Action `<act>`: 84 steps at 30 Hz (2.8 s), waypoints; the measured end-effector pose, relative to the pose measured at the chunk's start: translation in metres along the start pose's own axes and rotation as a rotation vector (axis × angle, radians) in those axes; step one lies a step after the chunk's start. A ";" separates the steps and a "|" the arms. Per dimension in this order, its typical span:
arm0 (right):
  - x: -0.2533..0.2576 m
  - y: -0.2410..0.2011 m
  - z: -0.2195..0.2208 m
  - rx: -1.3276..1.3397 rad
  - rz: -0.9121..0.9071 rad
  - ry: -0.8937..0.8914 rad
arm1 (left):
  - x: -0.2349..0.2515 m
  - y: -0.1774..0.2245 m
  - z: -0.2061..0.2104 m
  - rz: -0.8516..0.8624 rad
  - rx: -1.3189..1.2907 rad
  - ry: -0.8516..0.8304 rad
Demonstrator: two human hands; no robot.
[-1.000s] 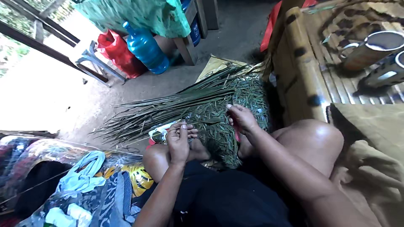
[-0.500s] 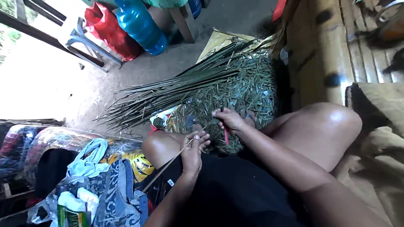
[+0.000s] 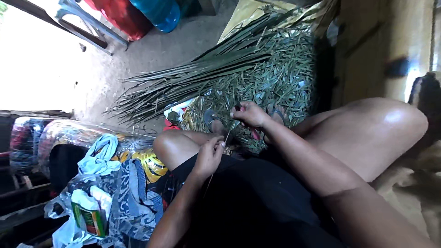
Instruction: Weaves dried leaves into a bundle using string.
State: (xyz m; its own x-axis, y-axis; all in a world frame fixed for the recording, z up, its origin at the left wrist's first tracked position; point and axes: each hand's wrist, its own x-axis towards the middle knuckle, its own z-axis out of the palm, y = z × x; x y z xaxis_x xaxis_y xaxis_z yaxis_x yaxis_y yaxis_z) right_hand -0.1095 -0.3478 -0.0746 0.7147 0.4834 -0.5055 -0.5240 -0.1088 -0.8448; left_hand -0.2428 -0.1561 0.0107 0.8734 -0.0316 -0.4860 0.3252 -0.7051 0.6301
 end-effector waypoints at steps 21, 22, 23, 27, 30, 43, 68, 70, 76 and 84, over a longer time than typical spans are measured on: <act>-0.031 0.002 -0.001 -0.022 -0.128 -0.215 | 0.019 -0.029 -0.003 -0.159 -0.415 0.098; -0.031 0.006 0.000 -0.044 -0.134 -0.269 | 0.019 -0.029 -0.003 -0.160 -0.412 0.100; -0.029 0.010 0.001 -0.055 -0.139 -0.310 | 0.019 -0.029 -0.003 -0.157 -0.418 0.103; -0.025 0.008 0.005 -0.058 -0.187 -0.323 | 0.015 -0.030 0.000 -0.132 -0.463 0.080; -0.022 0.006 -0.003 -0.051 -0.222 -0.193 | 0.010 -0.029 -0.001 -0.114 -0.475 0.053; -0.028 0.008 0.012 -0.073 -0.204 -0.305 | 0.008 -0.033 -0.004 -0.103 -0.478 0.077; -0.021 0.014 0.014 -0.109 -0.295 -0.339 | 0.002 -0.030 -0.009 -0.184 -0.745 -0.052; -0.017 0.016 0.010 -0.123 -0.336 -0.320 | 0.002 -0.026 -0.007 -0.171 -0.774 -0.087; -0.007 0.004 -0.025 -0.048 -0.392 -0.199 | -0.001 -0.022 -0.014 -0.136 -0.710 -0.104; 0.006 0.009 -0.059 -0.059 -0.191 0.044 | -0.010 -0.033 -0.016 -0.162 -0.515 -0.091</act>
State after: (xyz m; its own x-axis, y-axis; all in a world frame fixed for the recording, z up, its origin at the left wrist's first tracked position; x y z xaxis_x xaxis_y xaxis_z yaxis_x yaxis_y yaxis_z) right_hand -0.0825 -0.3966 -0.0957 0.8185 0.4621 -0.3414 -0.3498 -0.0705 -0.9342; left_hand -0.2563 -0.1208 0.0047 0.7698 -0.0291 -0.6377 0.6084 -0.2690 0.7467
